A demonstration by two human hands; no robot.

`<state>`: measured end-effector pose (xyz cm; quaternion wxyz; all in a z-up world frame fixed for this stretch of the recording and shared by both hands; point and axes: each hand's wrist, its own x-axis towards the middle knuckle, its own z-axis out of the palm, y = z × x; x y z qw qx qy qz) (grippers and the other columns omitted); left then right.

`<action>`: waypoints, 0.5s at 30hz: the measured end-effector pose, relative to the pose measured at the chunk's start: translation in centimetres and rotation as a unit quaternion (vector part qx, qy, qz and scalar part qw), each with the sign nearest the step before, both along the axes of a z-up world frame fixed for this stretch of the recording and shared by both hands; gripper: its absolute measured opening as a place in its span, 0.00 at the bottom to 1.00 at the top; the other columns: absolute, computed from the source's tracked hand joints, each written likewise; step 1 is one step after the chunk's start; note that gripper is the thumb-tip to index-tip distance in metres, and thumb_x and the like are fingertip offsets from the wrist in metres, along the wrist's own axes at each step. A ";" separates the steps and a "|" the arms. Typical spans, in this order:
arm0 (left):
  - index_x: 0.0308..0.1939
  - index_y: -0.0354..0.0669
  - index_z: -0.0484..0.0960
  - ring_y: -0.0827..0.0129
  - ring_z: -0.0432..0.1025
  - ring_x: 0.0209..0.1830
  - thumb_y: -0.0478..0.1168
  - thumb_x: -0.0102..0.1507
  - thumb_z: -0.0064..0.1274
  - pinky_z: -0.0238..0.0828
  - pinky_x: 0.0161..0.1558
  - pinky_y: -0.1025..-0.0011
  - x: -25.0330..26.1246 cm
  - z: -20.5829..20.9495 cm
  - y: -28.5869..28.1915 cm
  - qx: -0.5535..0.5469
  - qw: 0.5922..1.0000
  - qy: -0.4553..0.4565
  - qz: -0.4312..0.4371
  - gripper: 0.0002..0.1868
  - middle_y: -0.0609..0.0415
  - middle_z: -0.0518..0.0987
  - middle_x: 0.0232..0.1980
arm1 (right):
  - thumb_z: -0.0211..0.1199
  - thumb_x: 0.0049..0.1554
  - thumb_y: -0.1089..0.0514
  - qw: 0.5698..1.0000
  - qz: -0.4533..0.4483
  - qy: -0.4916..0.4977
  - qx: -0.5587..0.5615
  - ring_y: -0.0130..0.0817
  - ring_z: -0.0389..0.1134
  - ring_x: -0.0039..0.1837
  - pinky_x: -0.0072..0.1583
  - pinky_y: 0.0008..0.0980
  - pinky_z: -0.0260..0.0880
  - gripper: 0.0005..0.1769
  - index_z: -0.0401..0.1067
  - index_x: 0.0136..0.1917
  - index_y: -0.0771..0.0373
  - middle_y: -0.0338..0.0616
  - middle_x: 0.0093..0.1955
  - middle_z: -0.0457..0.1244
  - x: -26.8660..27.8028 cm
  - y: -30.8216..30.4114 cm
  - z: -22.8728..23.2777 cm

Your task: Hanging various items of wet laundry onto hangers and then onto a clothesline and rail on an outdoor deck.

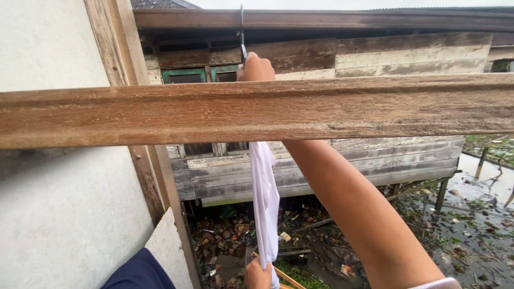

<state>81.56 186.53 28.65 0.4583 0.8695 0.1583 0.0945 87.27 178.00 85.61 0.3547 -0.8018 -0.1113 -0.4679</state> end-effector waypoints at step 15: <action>0.45 0.45 0.86 0.48 0.80 0.47 0.46 0.53 0.65 0.78 0.50 0.54 0.5 -9.7 5.2 0.087 0.992 -0.052 0.071 0.18 0.42 0.84 0.43 | 0.61 0.59 0.46 0.999 0.044 0.029 0.000 0.49 0.73 0.51 0.53 0.52 0.72 0.22 0.69 0.59 0.62 0.55 0.45 0.71 -1.1 -0.6 -6.1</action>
